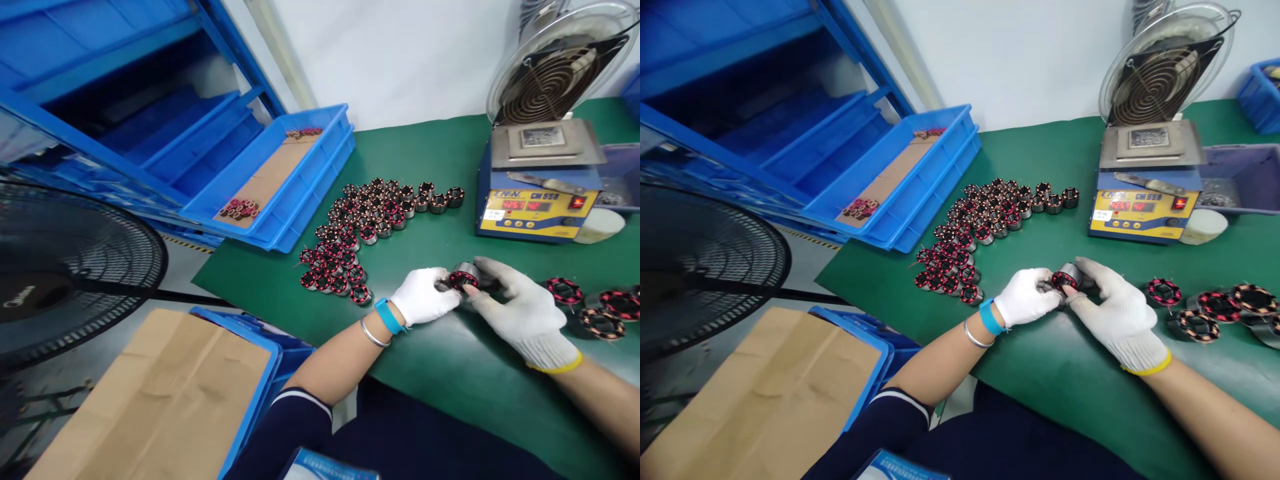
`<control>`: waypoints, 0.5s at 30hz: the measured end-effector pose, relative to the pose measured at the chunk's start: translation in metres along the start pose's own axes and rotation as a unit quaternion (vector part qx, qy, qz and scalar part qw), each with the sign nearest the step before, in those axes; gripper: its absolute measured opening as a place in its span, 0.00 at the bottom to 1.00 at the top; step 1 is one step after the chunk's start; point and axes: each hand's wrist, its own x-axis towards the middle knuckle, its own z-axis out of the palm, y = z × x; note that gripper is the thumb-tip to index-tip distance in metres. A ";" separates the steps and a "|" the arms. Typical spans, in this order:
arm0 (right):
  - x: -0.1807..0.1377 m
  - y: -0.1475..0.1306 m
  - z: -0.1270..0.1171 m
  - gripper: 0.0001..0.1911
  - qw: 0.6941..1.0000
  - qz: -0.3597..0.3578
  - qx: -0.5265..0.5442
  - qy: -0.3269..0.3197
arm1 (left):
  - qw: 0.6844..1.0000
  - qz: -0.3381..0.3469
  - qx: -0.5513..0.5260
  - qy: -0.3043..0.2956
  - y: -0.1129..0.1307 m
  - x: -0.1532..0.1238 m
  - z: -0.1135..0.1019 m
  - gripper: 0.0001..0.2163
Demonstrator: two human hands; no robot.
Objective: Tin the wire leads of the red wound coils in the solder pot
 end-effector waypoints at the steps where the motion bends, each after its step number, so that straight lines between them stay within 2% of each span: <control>1: 0.001 0.000 0.000 0.30 1.000 0.003 0.028 0.001 | 0.998 -0.008 -0.064 -0.028 0.000 0.000 -0.002 0.08; 3: 0.004 0.000 0.000 0.29 0.995 0.015 0.101 -0.003 | 0.984 -0.011 -0.162 -0.067 0.002 -0.004 -0.009 0.09; 7: 0.010 0.001 0.002 0.30 0.975 0.065 0.212 -0.014 | 0.958 0.015 -0.257 -0.126 0.012 -0.018 -0.029 0.09; 8: 0.011 0.001 0.002 0.30 0.970 0.073 0.231 -0.015 | 0.952 0.025 -0.281 -0.115 0.014 -0.020 -0.034 0.11; 9: 0.011 0.001 0.002 0.29 0.965 0.079 0.248 -0.017 | 0.950 0.035 -0.300 -0.078 0.015 -0.021 -0.037 0.13; 12: 0.010 -0.002 0.002 0.29 0.955 0.087 0.282 -0.027 | 0.954 0.057 -0.280 0.091 0.013 -0.017 -0.034 0.21; 13: 0.009 -0.003 0.002 0.29 0.955 0.088 0.282 -0.028 | 0.960 0.063 -0.245 0.117 0.012 -0.015 -0.029 0.22; 15: 0.007 -0.006 0.002 0.28 0.955 0.085 0.281 -0.030 | 0.979 0.072 -0.154 0.113 0.010 -0.012 -0.018 0.20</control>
